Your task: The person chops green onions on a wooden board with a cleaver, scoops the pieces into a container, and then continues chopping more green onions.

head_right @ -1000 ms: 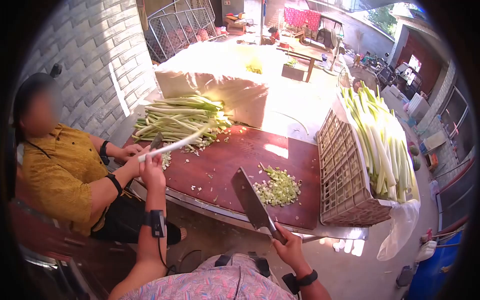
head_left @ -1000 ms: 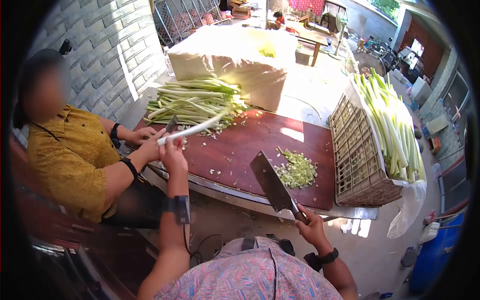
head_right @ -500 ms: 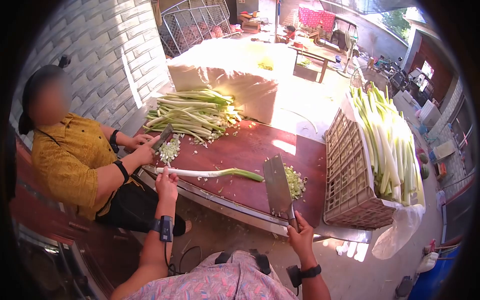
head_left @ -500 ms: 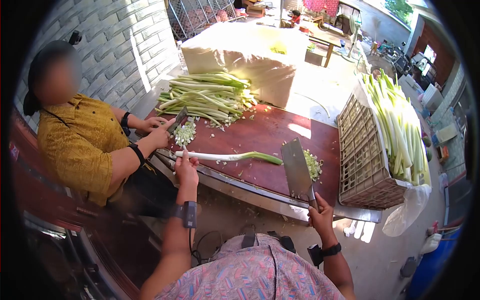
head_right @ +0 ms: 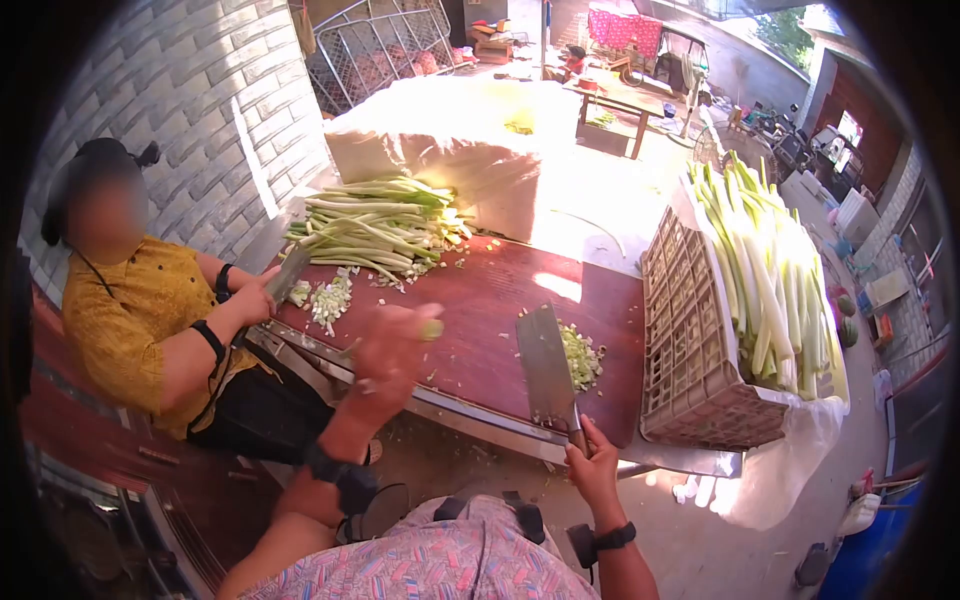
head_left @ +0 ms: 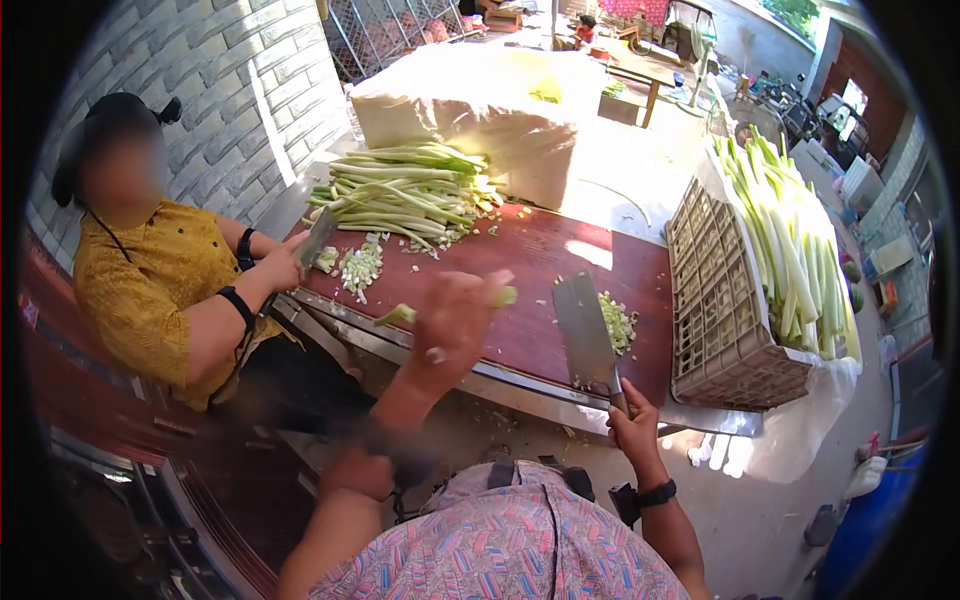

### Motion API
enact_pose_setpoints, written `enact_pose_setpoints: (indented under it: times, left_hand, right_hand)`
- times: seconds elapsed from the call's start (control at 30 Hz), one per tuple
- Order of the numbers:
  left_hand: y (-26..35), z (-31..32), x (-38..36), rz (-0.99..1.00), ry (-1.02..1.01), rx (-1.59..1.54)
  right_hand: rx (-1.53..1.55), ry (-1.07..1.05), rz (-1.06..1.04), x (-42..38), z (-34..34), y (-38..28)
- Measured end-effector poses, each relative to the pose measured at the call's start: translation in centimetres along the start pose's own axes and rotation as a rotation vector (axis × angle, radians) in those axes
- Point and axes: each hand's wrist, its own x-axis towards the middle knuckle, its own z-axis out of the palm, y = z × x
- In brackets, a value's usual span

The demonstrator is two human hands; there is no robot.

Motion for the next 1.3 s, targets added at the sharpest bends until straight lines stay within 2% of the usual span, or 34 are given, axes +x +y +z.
enact_pose_setpoints:
  times: [0.1, 0.13, 0.17, 0.2, 0.3, 0.53, 0.63, 0.8, 1.3]
  left_hand:
    - [-2.9, 7.2, -4.6, -0.075, -0.293, -0.076]
    - [-4.1, 9.2, -6.4, -0.066, -0.297, -0.087]
    - [-5.1, 11.2, -8.3, -0.048, -0.395, -0.048]
    - [-5.5, 12.7, -9.5, -0.026, -0.493, -0.01]
    - [-5.5, 14.4, -10.9, -0.019, -0.613, -0.018]
    - [-4.6, 16.1, -10.8, -0.118, -0.59, -0.068]
    - [-3.9, 15.2, -11.3, -0.09, -0.497, 0.049]
    - [-3.1, 13.7, -13.1, -0.141, -0.732, 0.107]
    - [-2.7, 12.9, -13.6, -0.12, -0.789, 0.096]
  right_hand:
    - [0.029, 0.004, 0.02, -0.2, 0.0, 0.0]
    - [0.047, 0.0, 0.04, -0.3, 0.1, -0.2]
    - [0.051, 0.017, 0.042, -0.4, 0.1, -0.6]
    - [0.045, 0.004, 0.078, -0.5, 0.1, -1.3]
    - [0.071, 0.022, 0.102, -0.4, -0.3, -1.4]
    - [0.064, -0.029, 0.082, -1.1, -1.0, -1.3]
    - [0.132, -0.027, 0.082, -2.2, -1.7, -0.3]
    - [0.309, -0.033, 0.125, -4.3, -2.3, 0.3]
    - [0.396, -0.077, 0.238, -7.4, -3.8, 2.5]
